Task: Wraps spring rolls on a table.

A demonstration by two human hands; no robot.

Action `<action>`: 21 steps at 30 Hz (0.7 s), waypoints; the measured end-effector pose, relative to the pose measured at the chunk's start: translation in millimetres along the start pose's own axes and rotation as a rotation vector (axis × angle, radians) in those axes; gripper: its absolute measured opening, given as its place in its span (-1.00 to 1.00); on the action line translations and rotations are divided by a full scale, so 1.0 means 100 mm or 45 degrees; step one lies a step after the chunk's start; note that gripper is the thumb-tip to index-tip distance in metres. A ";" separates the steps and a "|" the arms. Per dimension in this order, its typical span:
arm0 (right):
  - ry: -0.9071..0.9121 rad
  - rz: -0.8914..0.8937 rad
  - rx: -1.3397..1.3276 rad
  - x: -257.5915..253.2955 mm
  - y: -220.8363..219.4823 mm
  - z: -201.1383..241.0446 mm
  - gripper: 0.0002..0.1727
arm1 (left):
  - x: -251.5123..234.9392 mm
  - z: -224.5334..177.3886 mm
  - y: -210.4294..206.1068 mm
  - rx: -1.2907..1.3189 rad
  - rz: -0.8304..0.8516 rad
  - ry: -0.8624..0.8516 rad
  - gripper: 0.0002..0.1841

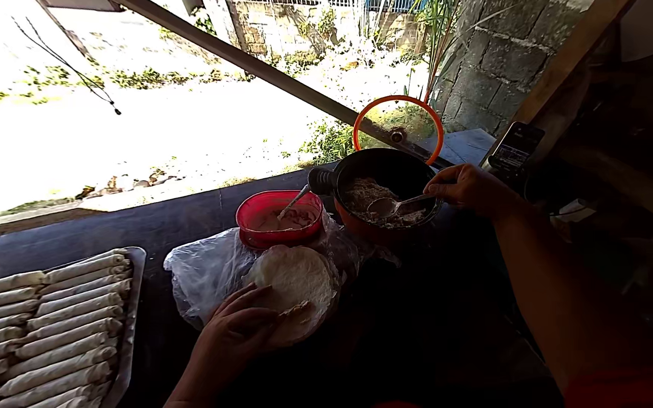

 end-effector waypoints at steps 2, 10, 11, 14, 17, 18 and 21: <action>0.004 -0.013 0.013 0.01 0.01 0.02 -0.85 | -0.02 -0.01 0.00 -0.001 0.003 -0.002 -0.82; 0.149 -0.049 0.081 0.21 -0.38 0.37 -0.84 | -0.04 -0.06 0.01 -0.007 0.057 0.051 -0.73; 0.193 -0.016 0.133 0.22 -0.55 0.42 -0.84 | -0.03 -0.05 0.00 -0.005 0.060 0.062 -0.68; 0.303 0.117 0.311 0.26 -1.16 0.47 -0.86 | -0.02 -0.04 0.02 0.047 0.032 0.067 -0.52; 0.360 0.291 0.411 0.31 -1.74 0.26 -0.86 | 0.00 -0.07 0.03 0.087 0.004 0.061 -0.45; 0.391 0.349 0.443 0.33 -1.90 0.16 -0.84 | 0.00 -0.09 0.03 0.079 0.002 0.051 -0.45; 0.527 0.435 0.560 0.41 -2.21 -0.03 -0.74 | 0.00 -0.15 0.01 0.018 0.014 0.013 -0.48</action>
Point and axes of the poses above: each hand's wrist, its own x-axis away from the middle knuckle, its own y-axis out of the back of the hand, z = x × y, the point moved 8 cm from there along -x, towards the middle knuckle, and after that the axes turned 8 degrees about -x, right-handed, at the moved point
